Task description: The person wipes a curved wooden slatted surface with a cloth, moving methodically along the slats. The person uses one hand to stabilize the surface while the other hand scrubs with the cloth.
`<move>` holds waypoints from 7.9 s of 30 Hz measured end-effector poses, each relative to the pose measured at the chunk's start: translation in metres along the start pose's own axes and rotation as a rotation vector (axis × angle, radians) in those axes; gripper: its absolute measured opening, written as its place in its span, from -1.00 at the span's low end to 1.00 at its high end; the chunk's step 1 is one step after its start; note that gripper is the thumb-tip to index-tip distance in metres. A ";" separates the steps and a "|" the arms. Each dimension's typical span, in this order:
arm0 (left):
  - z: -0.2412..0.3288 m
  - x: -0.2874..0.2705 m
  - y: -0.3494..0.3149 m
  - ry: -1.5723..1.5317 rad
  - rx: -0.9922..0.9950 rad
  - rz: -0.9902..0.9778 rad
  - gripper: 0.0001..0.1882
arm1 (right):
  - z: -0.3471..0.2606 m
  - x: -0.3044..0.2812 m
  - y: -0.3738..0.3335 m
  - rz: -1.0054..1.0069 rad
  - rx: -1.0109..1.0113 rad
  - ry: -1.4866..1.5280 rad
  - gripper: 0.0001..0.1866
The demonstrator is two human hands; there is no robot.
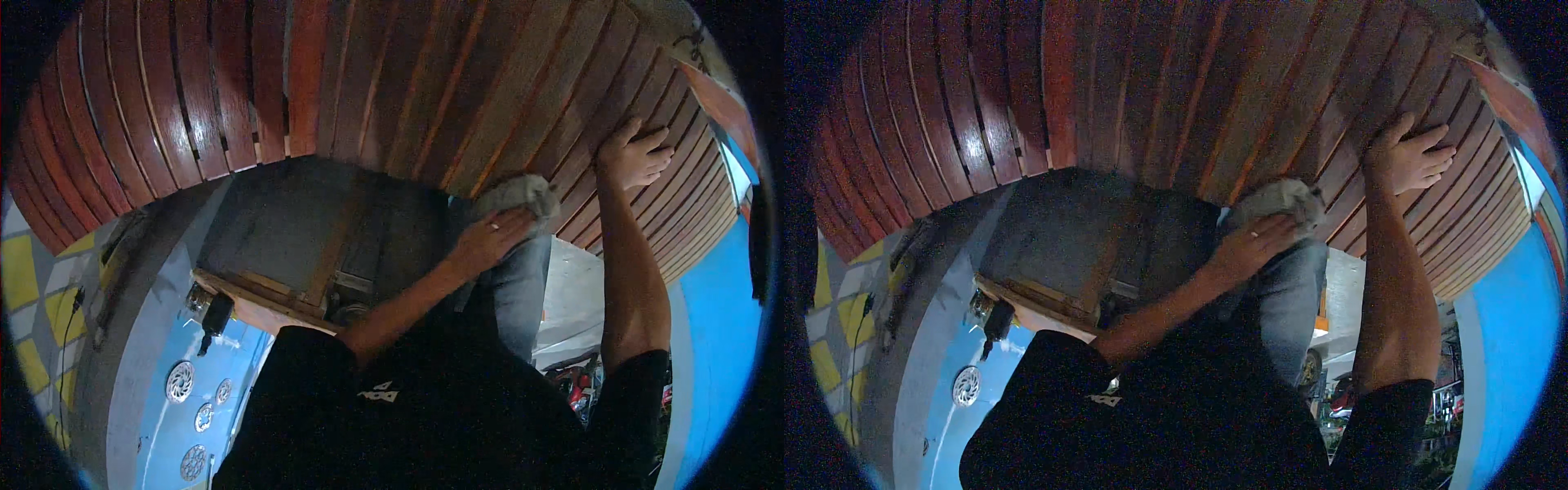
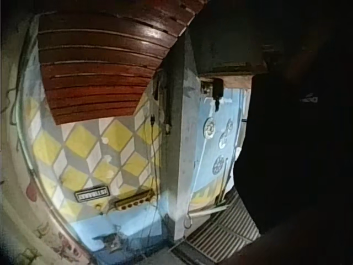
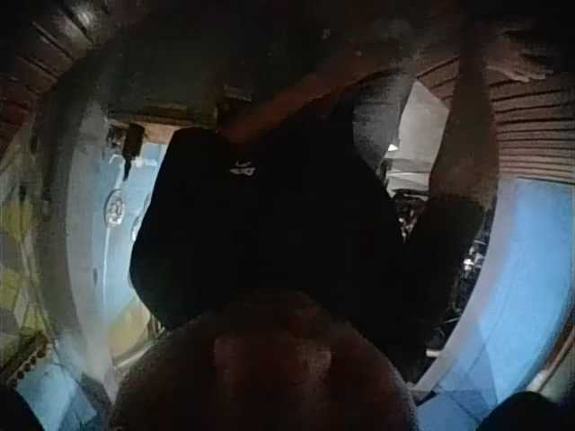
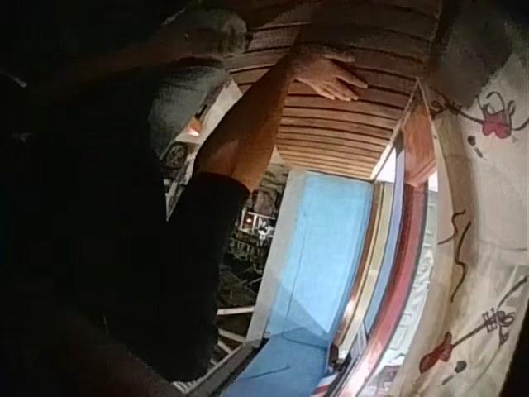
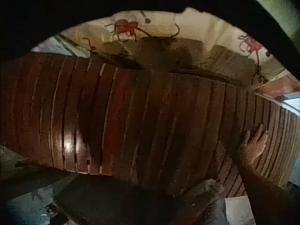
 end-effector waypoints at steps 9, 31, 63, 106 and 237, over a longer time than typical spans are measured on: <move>-0.092 -0.165 -0.083 0.351 -0.571 0.205 -0.50 | 0.008 0.000 0.003 0.033 -0.005 0.014 -0.18; -0.030 -0.040 0.067 0.226 -0.016 0.027 -0.45 | 0.002 -0.004 -0.001 -0.050 0.014 0.056 -0.17; -0.052 -0.105 0.069 0.492 -0.137 -0.046 -0.46 | -0.002 -0.006 -0.001 -0.016 -0.020 0.047 -0.21; -0.053 -0.106 0.137 0.167 -0.032 0.184 -0.36 | 0.000 -0.006 0.002 -0.004 0.013 0.038 -0.22; -0.052 -0.166 0.284 0.450 0.143 0.505 -0.76 | 0.000 -0.011 -0.001 -0.059 0.049 -0.050 -0.13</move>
Point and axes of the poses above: each hand's wrist, its own y-axis towards the middle knuckle, its own x-axis out of the palm, z = x × y, the point moved 3 cm from there along y, towards the middle knuckle, and after that the axes turned 9 degrees about -z, right-handed, at the moved point
